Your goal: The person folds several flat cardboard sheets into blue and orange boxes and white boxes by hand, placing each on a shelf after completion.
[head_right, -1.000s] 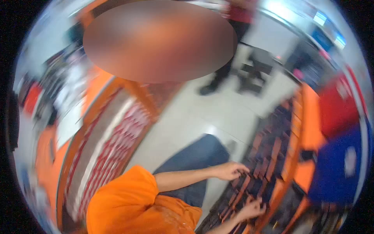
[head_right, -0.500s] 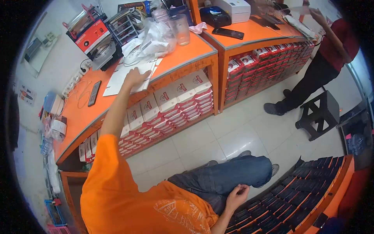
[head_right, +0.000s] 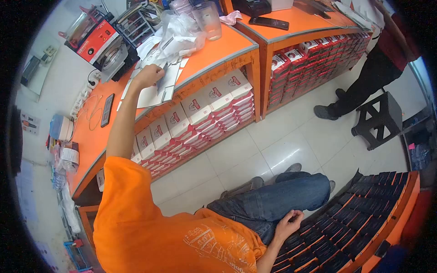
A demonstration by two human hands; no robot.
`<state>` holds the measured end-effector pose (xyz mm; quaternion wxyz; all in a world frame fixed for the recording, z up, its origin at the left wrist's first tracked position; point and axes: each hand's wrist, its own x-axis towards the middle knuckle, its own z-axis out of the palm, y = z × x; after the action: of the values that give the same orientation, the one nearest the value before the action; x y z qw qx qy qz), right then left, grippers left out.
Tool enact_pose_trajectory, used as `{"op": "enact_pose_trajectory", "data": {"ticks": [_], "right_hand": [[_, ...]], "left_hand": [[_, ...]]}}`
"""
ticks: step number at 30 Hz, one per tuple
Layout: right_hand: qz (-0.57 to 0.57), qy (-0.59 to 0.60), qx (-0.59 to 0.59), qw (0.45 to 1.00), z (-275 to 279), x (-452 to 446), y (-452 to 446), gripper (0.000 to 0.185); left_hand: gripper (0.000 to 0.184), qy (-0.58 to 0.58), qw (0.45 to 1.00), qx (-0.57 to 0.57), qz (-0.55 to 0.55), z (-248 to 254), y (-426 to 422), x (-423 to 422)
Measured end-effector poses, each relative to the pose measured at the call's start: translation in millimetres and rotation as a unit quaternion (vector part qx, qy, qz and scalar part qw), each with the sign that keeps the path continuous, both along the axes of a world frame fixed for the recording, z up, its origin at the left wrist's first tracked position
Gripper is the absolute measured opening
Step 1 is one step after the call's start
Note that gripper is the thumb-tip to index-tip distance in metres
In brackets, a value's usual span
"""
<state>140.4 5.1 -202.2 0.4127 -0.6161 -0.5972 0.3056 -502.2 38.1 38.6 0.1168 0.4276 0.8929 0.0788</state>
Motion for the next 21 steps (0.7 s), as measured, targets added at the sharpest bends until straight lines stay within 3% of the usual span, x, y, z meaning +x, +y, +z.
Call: {"op": "enact_pose_trajectory", "data": {"ticks": [4, 6, 7, 9, 11, 17, 21], "right_hand": [[0.003, -0.015, 0.016, 1.0, 1, -1, 0, 0.015], [-0.001, -0.005, 0.038, 0.999, -2, -1, 1, 0.014], [-0.006, -0.006, 0.039, 0.999, -2, 1, 0, 0.014], [-0.004, 0.013, 0.017, 1.0, -4, 3, 0, 0.013], [-0.012, 0.013, 0.016, 1.0, -3, 4, 0, 0.012], [0.001, 0.008, -0.009, 1.0, 14, -5, 4, 0.01], [0.013, -0.004, 0.013, 1.0, 33, -11, 5, 0.009]], "left_hand": [[0.031, 0.088, 0.995, -0.036, -0.041, -3, 3, 1], [0.03, 0.195, 0.976, -0.046, -0.091, -13, 8, -12], [0.03, 0.195, 0.975, -0.044, -0.095, -7, 6, -4], [0.028, 0.262, 0.965, -0.014, 0.028, 24, 2, 27], [0.027, 0.324, 0.943, 0.026, 0.067, 48, -13, 31], [0.027, 0.458, 0.876, 0.139, 0.059, 140, -54, 73], [0.033, 0.554, 0.812, 0.179, 0.051, 136, -77, 67]]}}
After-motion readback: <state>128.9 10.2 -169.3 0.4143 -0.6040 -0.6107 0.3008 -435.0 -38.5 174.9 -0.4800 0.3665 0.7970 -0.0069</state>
